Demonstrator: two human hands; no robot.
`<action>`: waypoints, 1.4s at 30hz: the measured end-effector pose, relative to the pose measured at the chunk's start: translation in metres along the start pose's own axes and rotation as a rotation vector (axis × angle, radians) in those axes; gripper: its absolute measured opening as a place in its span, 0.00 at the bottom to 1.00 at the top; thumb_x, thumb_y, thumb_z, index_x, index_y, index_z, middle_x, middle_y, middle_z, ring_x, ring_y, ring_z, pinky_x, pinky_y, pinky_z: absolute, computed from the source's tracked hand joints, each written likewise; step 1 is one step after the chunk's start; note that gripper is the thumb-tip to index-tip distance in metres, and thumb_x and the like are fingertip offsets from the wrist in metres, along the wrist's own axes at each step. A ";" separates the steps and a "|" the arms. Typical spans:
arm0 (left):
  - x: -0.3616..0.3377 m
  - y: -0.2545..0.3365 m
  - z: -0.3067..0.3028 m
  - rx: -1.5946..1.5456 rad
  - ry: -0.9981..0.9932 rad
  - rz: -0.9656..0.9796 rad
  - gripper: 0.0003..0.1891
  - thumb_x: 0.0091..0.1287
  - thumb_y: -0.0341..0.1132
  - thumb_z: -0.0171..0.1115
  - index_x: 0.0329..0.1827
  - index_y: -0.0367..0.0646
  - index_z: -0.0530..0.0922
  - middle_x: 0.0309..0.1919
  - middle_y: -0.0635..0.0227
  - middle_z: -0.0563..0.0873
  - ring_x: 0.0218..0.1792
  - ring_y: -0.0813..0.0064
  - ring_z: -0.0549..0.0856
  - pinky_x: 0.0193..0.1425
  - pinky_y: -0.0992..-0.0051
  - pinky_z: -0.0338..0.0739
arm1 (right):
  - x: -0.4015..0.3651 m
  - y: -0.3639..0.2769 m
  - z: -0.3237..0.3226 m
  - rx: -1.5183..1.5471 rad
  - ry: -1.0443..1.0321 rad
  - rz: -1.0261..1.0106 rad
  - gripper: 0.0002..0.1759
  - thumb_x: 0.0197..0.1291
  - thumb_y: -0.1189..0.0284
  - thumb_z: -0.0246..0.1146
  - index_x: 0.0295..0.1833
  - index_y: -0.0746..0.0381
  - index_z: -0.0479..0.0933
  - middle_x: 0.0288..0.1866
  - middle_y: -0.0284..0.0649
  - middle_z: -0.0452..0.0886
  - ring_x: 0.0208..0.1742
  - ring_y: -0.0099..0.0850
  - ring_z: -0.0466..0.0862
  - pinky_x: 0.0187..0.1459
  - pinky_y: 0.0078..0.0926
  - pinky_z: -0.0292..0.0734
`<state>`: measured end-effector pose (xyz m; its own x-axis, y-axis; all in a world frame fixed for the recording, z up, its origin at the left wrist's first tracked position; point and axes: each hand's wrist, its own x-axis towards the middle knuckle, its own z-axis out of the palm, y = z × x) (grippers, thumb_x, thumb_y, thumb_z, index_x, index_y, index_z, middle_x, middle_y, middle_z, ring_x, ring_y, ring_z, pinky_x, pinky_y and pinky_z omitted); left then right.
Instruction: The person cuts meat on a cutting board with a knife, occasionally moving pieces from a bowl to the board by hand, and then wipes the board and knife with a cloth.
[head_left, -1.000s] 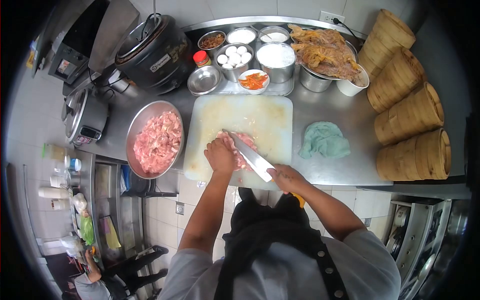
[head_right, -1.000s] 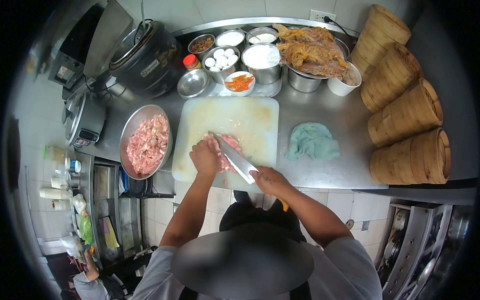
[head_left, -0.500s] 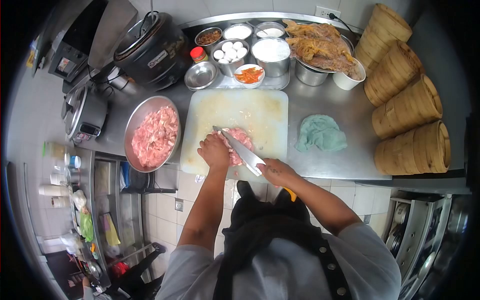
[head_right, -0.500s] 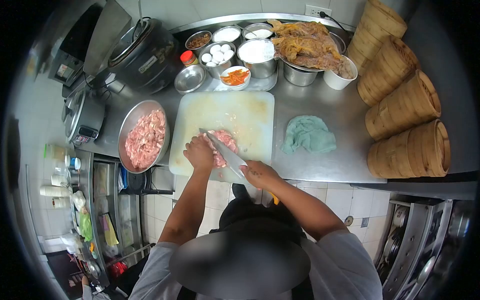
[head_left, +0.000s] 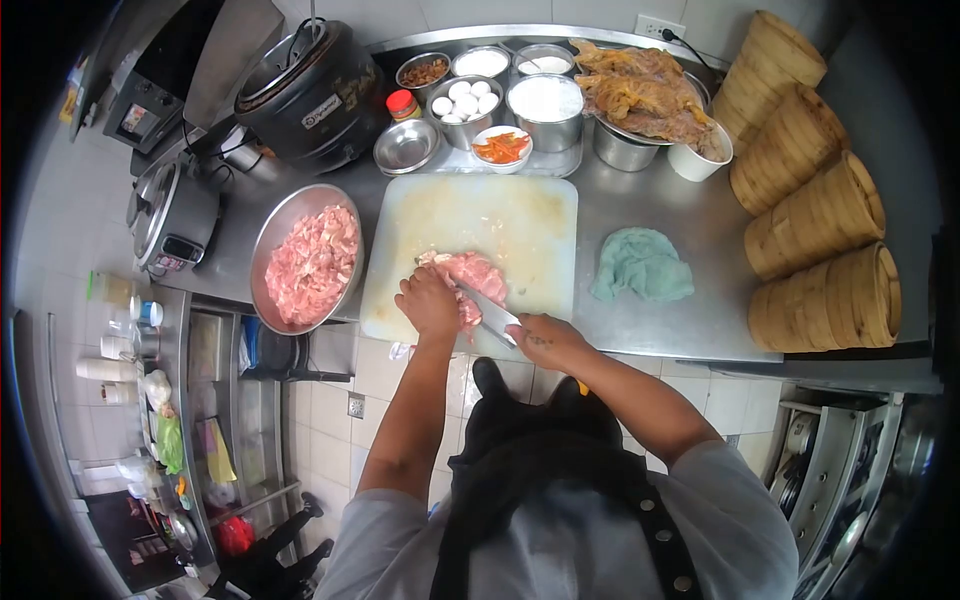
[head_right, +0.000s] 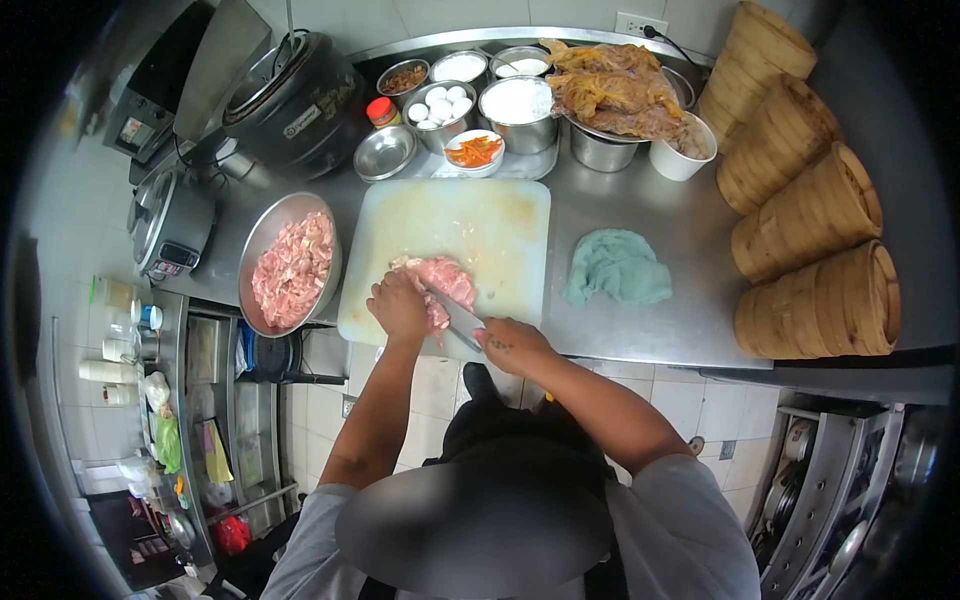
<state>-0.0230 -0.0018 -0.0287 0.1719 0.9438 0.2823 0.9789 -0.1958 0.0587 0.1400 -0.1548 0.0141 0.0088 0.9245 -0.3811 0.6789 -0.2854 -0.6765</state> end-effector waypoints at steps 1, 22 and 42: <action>-0.001 0.000 0.001 0.020 0.001 -0.006 0.12 0.75 0.41 0.56 0.40 0.41 0.78 0.36 0.62 0.87 0.46 0.59 0.83 0.49 0.55 0.73 | -0.003 0.000 -0.001 -0.001 0.001 0.001 0.24 0.77 0.56 0.50 0.60 0.66 0.75 0.49 0.59 0.85 0.53 0.56 0.84 0.53 0.52 0.77; -0.008 0.001 -0.045 -0.447 -0.352 -0.208 0.26 0.59 0.40 0.71 0.56 0.38 0.70 0.50 0.42 0.78 0.47 0.41 0.86 0.50 0.53 0.83 | -0.124 0.052 -0.093 0.062 0.005 0.331 0.26 0.74 0.49 0.53 0.43 0.62 0.81 0.32 0.48 0.85 0.36 0.50 0.85 0.41 0.43 0.77; 0.015 -0.052 -0.031 -0.608 -0.004 0.219 0.26 0.53 0.33 0.73 0.58 0.39 0.79 0.57 0.55 0.81 0.59 0.56 0.79 0.62 0.57 0.72 | -0.068 0.018 -0.038 -0.108 0.191 0.151 0.24 0.70 0.51 0.58 0.41 0.64 0.80 0.37 0.59 0.84 0.43 0.58 0.85 0.45 0.51 0.77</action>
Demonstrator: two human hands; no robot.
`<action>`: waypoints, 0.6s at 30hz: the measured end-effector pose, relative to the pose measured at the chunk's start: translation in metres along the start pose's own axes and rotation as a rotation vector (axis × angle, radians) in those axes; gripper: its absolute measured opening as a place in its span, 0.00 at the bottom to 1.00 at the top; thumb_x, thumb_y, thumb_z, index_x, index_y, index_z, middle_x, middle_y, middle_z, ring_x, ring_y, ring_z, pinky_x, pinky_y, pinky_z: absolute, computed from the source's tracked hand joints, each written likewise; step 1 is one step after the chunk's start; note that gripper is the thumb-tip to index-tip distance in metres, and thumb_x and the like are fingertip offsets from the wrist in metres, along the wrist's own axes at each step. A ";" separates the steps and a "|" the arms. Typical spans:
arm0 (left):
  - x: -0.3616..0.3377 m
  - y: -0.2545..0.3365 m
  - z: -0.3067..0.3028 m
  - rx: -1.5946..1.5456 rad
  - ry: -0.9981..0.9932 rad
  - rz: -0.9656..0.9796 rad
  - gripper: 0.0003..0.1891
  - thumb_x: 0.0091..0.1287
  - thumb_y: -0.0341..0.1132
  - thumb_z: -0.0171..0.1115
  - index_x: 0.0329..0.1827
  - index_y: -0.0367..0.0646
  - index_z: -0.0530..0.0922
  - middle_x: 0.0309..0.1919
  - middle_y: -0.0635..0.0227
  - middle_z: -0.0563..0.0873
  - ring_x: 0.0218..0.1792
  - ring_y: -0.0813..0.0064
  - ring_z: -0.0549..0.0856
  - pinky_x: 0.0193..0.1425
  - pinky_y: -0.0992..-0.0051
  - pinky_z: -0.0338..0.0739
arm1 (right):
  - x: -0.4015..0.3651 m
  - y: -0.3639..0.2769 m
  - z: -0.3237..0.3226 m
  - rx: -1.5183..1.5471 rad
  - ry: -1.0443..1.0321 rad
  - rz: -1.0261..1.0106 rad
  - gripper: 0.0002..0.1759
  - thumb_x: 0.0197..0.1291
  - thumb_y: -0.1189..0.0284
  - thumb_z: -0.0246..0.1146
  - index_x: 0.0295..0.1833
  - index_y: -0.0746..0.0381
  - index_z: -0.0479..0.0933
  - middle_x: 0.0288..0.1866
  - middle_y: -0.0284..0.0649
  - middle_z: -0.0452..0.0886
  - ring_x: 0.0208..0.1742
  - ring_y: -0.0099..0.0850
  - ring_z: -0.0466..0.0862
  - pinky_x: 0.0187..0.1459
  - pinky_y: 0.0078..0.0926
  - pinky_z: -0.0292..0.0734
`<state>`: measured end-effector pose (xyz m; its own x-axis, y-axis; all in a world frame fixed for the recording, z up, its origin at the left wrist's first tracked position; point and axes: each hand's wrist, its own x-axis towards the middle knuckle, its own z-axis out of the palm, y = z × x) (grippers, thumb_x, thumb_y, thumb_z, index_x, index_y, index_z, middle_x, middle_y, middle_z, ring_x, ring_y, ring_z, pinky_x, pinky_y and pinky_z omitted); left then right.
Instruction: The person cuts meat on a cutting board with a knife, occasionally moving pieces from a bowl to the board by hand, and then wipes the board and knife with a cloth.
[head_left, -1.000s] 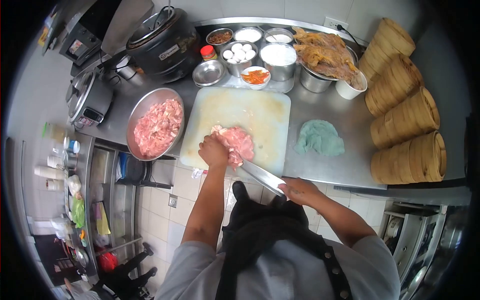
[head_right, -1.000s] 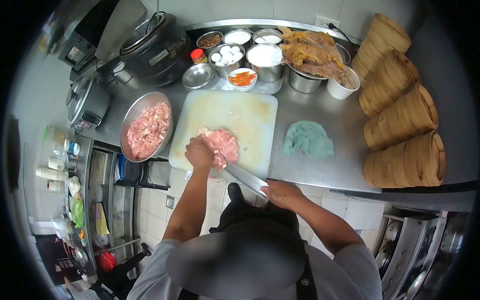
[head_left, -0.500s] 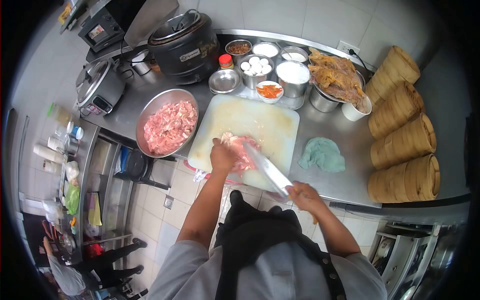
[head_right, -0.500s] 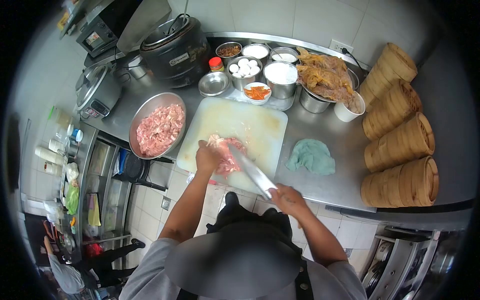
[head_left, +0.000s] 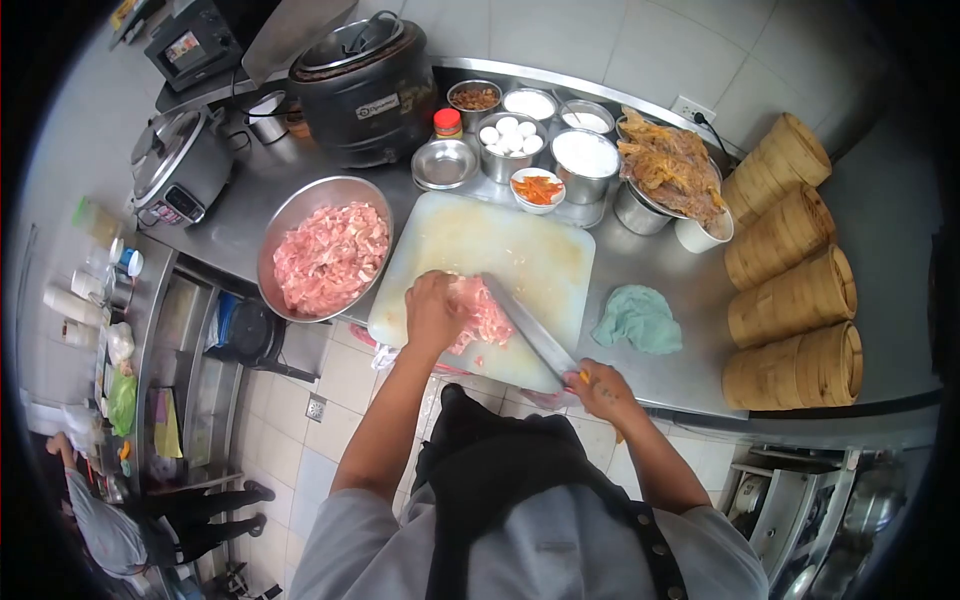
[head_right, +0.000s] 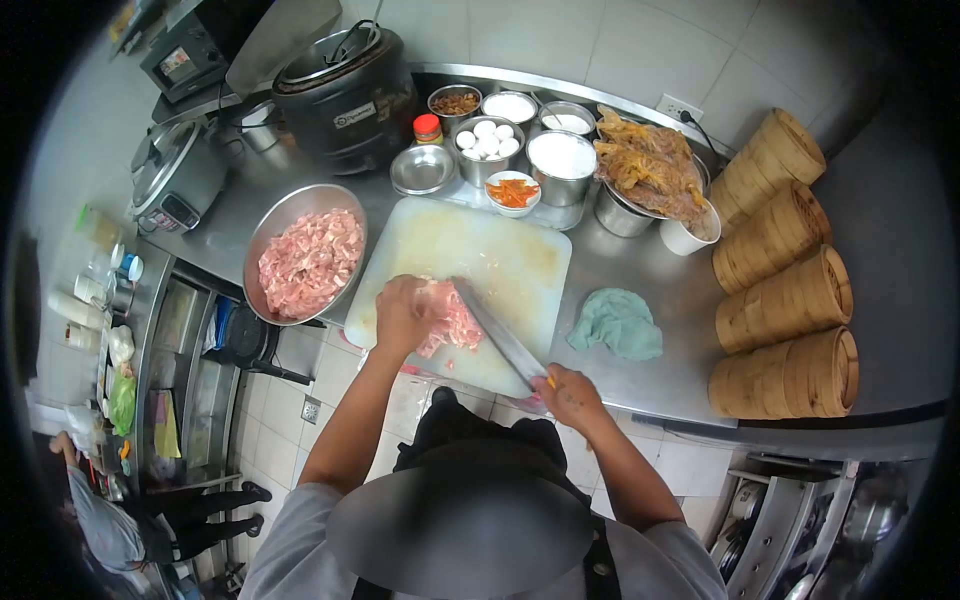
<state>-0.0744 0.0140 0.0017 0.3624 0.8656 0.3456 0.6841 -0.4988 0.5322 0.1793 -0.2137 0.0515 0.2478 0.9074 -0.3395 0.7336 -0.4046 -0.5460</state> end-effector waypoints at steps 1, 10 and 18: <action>0.001 0.002 0.002 -0.027 -0.114 0.091 0.28 0.52 0.34 0.74 0.59 0.41 0.79 0.59 0.58 0.80 0.63 0.56 0.76 0.67 0.56 0.67 | -0.002 -0.005 0.002 0.021 -0.063 0.003 0.25 0.70 0.51 0.58 0.41 0.65 0.80 0.37 0.60 0.84 0.43 0.58 0.85 0.46 0.51 0.77; -0.011 0.001 -0.010 0.104 -0.351 -0.045 0.33 0.52 0.42 0.76 0.62 0.44 0.77 0.58 0.60 0.80 0.63 0.58 0.76 0.67 0.57 0.65 | 0.012 0.017 -0.015 0.013 0.103 0.035 0.23 0.73 0.57 0.54 0.48 0.68 0.78 0.38 0.61 0.85 0.45 0.61 0.84 0.48 0.53 0.78; 0.011 0.030 0.036 -0.045 -0.163 0.329 0.16 0.53 0.35 0.68 0.46 0.41 0.83 0.50 0.60 0.81 0.58 0.59 0.77 0.64 0.56 0.67 | 0.017 -0.056 0.013 -0.212 0.087 -0.066 0.09 0.66 0.76 0.53 0.47 0.70 0.74 0.34 0.60 0.83 0.39 0.58 0.86 0.43 0.53 0.80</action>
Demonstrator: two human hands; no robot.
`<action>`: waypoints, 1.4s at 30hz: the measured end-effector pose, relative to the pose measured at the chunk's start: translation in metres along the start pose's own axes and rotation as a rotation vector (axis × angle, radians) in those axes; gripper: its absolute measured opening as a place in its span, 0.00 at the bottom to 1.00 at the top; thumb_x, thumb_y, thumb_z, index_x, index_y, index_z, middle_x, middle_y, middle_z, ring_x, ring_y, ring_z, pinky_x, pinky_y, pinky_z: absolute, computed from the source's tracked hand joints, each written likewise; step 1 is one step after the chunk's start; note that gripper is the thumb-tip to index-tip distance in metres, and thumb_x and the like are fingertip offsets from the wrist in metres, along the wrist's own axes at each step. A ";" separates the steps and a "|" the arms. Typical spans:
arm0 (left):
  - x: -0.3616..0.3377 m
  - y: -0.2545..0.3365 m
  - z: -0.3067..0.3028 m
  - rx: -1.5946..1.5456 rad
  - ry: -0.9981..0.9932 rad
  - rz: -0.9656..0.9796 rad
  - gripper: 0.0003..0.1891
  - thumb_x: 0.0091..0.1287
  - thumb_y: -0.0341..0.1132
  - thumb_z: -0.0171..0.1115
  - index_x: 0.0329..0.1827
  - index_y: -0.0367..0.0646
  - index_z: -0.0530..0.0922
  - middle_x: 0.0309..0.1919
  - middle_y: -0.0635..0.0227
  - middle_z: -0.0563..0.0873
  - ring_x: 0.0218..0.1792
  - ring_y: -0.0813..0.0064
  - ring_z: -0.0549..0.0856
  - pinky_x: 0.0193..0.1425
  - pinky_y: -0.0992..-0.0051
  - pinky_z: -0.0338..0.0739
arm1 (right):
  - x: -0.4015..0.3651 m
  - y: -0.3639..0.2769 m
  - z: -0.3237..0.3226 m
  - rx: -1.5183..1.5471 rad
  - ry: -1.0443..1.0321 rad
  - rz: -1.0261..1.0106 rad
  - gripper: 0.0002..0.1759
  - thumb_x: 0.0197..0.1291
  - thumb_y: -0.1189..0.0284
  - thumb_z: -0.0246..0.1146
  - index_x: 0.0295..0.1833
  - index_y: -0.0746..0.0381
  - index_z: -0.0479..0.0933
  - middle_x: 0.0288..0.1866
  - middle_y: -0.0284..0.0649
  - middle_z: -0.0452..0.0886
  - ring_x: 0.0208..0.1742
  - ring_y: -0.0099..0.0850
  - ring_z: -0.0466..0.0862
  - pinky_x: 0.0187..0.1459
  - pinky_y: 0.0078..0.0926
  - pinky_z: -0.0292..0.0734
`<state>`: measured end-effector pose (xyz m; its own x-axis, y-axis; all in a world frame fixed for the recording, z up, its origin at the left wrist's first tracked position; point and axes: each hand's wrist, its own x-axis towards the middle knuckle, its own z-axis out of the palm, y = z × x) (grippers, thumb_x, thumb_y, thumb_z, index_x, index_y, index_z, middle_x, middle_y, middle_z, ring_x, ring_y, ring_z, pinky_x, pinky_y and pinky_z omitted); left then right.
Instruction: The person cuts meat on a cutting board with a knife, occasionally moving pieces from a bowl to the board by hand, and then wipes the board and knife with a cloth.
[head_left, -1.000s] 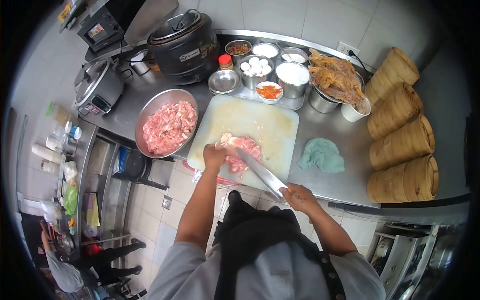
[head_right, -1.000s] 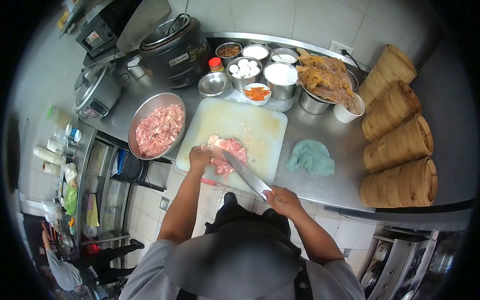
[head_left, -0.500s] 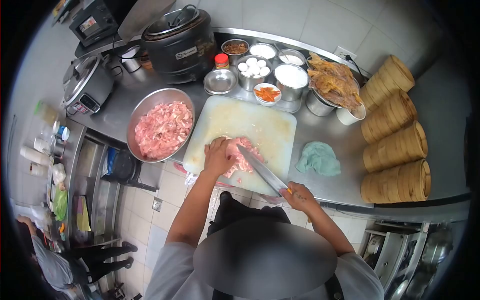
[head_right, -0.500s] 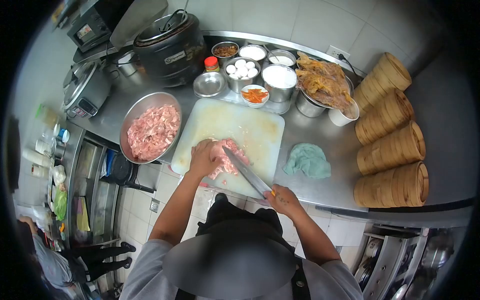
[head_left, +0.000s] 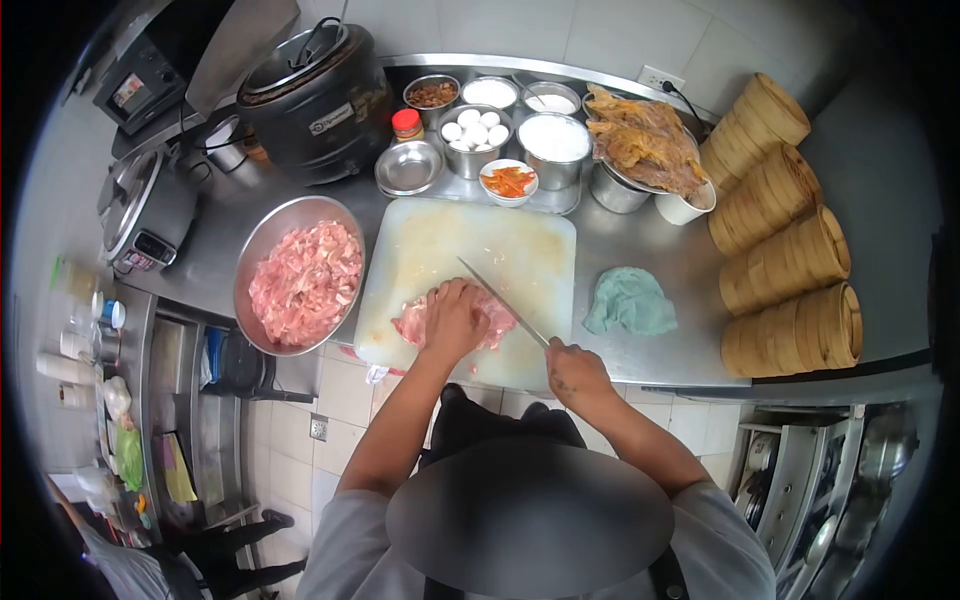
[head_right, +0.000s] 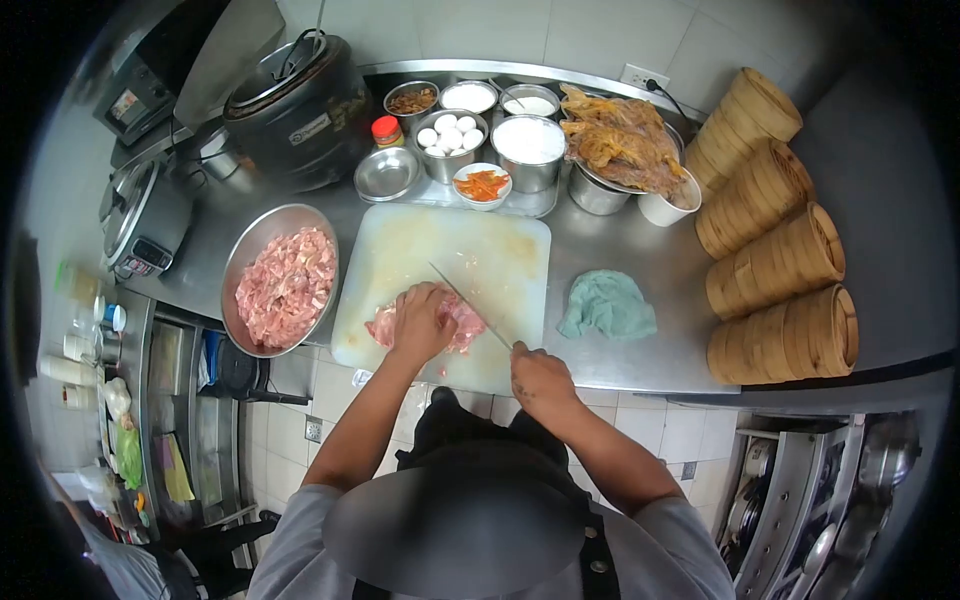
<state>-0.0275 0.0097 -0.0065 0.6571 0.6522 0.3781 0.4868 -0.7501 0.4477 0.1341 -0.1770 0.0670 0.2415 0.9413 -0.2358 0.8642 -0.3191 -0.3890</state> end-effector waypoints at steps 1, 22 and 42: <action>0.006 -0.001 0.005 -0.006 -0.028 -0.059 0.16 0.53 0.35 0.68 0.45 0.42 0.83 0.49 0.61 0.81 0.56 0.59 0.77 0.62 0.56 0.68 | 0.001 -0.002 0.000 -0.034 0.022 -0.025 0.08 0.62 0.79 0.55 0.45 0.71 0.73 0.32 0.59 0.83 0.37 0.58 0.86 0.42 0.52 0.81; 0.006 -0.011 0.017 -0.065 -0.061 -0.098 0.11 0.52 0.33 0.67 0.39 0.46 0.82 0.46 0.65 0.83 0.51 0.60 0.79 0.56 0.59 0.73 | 0.061 0.027 0.033 0.028 -0.051 -0.112 0.13 0.71 0.67 0.52 0.45 0.67 0.73 0.34 0.59 0.84 0.38 0.58 0.86 0.41 0.55 0.80; 0.009 -0.016 0.022 -0.189 -0.011 -0.081 0.09 0.49 0.25 0.68 0.33 0.43 0.81 0.37 0.64 0.82 0.44 0.57 0.80 0.50 0.60 0.75 | 0.076 -0.003 0.040 -0.075 -0.083 -0.090 0.10 0.63 0.75 0.56 0.46 0.71 0.71 0.35 0.61 0.84 0.39 0.59 0.86 0.42 0.53 0.81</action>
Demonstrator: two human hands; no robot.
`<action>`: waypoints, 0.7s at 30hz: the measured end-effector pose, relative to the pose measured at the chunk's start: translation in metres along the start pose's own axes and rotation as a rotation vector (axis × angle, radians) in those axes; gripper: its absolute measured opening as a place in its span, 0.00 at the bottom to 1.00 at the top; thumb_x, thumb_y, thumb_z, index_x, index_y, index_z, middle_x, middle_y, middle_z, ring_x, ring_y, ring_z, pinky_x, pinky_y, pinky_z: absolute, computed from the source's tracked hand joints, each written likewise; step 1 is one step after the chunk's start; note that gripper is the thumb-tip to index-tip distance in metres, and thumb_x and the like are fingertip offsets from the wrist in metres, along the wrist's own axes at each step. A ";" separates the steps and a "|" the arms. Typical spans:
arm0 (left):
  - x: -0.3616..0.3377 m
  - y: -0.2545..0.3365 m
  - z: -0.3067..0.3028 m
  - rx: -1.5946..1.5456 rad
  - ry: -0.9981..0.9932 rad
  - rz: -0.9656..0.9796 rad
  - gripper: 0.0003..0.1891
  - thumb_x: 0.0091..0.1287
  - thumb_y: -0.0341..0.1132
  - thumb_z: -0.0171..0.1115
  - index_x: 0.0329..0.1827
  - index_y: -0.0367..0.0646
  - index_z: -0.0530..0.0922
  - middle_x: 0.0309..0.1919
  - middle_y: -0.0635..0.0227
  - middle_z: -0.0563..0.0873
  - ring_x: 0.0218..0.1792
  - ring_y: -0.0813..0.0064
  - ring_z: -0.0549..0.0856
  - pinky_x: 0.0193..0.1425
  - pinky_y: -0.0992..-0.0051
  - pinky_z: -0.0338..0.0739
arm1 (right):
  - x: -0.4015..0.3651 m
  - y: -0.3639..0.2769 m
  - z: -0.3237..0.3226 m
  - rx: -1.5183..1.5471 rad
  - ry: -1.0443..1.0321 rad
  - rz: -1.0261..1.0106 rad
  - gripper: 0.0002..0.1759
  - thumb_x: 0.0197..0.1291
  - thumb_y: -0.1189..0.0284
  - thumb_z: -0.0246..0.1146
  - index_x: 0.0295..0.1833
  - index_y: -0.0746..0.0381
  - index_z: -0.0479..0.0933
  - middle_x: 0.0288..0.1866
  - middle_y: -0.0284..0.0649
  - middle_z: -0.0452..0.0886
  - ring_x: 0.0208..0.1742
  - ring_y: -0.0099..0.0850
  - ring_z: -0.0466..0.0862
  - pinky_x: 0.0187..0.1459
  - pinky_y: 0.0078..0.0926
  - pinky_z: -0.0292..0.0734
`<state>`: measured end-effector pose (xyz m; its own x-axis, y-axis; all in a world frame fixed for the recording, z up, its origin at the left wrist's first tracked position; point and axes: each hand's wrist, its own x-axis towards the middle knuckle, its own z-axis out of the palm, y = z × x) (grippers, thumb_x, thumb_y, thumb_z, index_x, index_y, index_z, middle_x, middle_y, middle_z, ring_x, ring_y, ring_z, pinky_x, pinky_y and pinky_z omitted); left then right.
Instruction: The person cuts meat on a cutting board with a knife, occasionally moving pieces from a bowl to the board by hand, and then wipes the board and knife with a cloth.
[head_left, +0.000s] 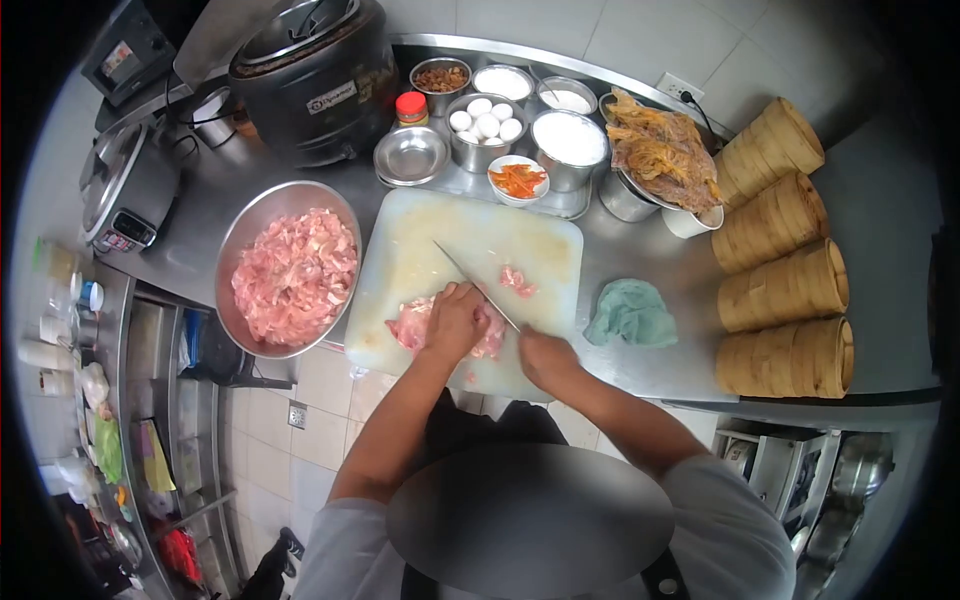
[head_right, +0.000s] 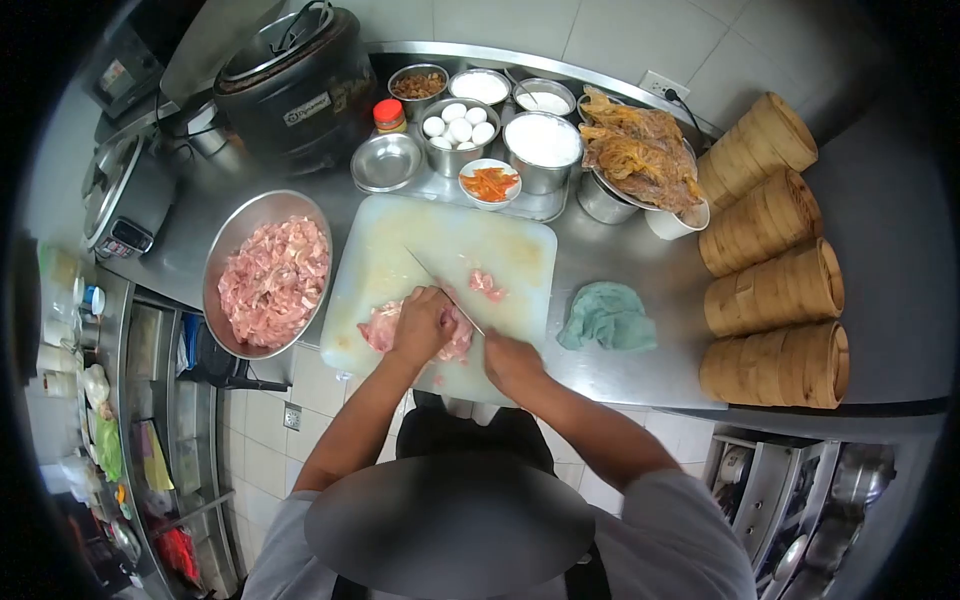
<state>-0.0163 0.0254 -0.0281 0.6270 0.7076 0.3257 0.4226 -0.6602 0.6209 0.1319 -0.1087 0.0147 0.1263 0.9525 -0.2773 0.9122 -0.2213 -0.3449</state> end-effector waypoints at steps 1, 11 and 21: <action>-0.002 -0.004 0.003 0.022 0.009 0.019 0.09 0.49 0.25 0.68 0.33 0.42 0.81 0.36 0.64 0.82 0.44 0.57 0.80 0.50 0.61 0.76 | 0.021 -0.007 -0.002 0.048 0.026 -0.053 0.11 0.64 0.73 0.56 0.47 0.70 0.71 0.36 0.60 0.84 0.39 0.59 0.86 0.42 0.53 0.81; -0.019 0.001 -0.016 0.043 0.163 -0.021 0.13 0.50 0.30 0.67 0.41 0.43 0.85 0.48 0.65 0.84 0.51 0.59 0.80 0.55 0.59 0.73 | -0.033 0.038 -0.036 0.121 -0.084 0.045 0.13 0.73 0.66 0.51 0.47 0.66 0.73 0.36 0.59 0.84 0.40 0.58 0.85 0.44 0.55 0.79; -0.013 0.008 -0.016 0.105 -0.024 -0.059 0.10 0.51 0.32 0.67 0.38 0.45 0.82 0.42 0.67 0.81 0.50 0.61 0.78 0.55 0.59 0.71 | -0.066 -0.008 -0.071 -0.066 -0.171 -0.041 0.11 0.66 0.73 0.54 0.46 0.71 0.71 0.33 0.61 0.84 0.37 0.58 0.87 0.41 0.52 0.81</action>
<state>-0.0319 0.0153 -0.0158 0.6140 0.7407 0.2725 0.5247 -0.6410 0.5602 0.1439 -0.1551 0.0996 0.0255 0.9097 -0.4145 0.9396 -0.1633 -0.3006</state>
